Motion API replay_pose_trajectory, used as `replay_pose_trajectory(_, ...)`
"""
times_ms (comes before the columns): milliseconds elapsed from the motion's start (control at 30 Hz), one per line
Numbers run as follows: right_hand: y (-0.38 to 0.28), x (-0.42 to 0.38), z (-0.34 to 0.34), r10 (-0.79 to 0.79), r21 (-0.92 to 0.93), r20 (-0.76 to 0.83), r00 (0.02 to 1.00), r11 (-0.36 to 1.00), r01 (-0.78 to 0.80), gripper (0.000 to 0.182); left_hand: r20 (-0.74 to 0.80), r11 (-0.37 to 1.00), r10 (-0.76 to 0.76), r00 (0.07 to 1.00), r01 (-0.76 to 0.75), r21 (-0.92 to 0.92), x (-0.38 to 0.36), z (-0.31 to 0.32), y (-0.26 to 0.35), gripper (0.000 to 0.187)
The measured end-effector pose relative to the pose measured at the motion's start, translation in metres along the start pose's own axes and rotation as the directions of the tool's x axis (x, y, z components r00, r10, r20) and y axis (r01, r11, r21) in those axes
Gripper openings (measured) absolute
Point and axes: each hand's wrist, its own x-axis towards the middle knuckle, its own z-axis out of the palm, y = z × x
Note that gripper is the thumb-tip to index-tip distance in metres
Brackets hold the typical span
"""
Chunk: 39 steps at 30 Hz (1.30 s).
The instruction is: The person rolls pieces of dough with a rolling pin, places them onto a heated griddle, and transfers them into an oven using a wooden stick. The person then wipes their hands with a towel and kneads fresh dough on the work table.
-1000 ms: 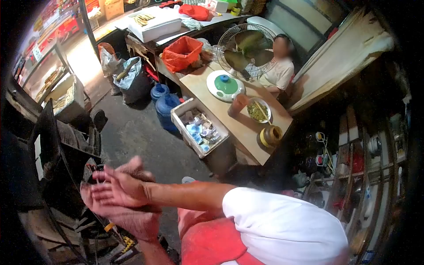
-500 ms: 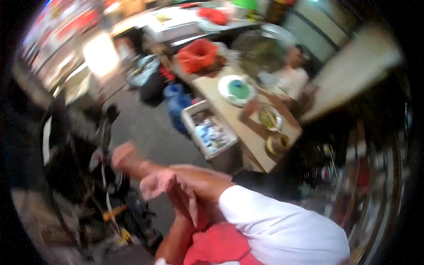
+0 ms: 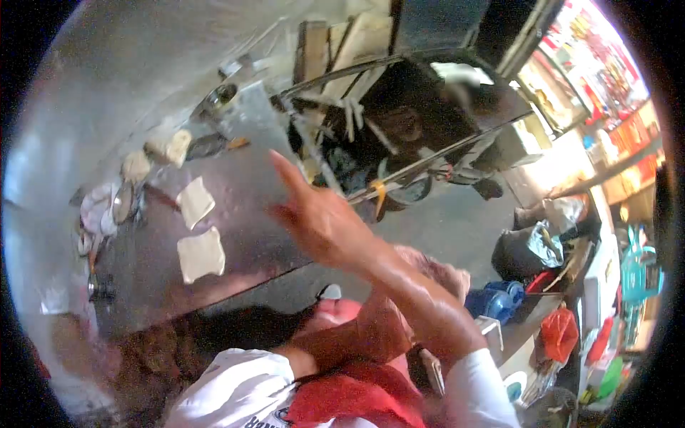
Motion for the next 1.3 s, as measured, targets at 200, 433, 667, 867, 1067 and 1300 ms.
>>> replay_pose_trajectory(200,0.036,0.092,0.075,0.006,-0.068,0.193,0.981,0.998,0.007,0.053,-0.2,0.968,0.224,0.954,-0.241,-0.065,-0.024,-0.031,0.041,0.074)
replay_pose_trajectory(433,0.103,-0.047,0.0,0.138,0.152,-0.344,0.929,0.984,-0.09,0.043,-0.322,0.938,0.336,0.885,-0.345,0.029,-0.043,-0.057,0.09,0.075)
replay_pose_trajectory(667,0.172,-0.283,0.023,0.793,0.644,-0.415,0.446,0.602,-0.472,0.061,-0.277,0.915,0.191,0.942,-0.069,0.397,-0.009,-0.031,0.1,0.077)
replay_pose_trajectory(867,0.189,-0.408,0.101,0.974,0.982,-0.185,-0.133,0.178,-0.063,0.068,-0.042,0.58,-0.049,0.998,0.062,0.812,0.048,-0.001,0.061,0.078)
replay_pose_trajectory(1067,0.189,-0.465,0.189,0.93,0.985,-0.168,-0.326,0.17,-0.02,0.057,0.226,0.148,-0.203,0.953,-0.198,0.969,0.075,0.038,0.007,0.079)
replay_pose_trajectory(1300,0.165,-0.48,0.171,0.962,0.991,-0.066,-0.266,0.094,0.097,0.046,0.381,-0.146,-0.258,0.888,-0.425,0.893,0.089,0.065,-0.022,0.081)
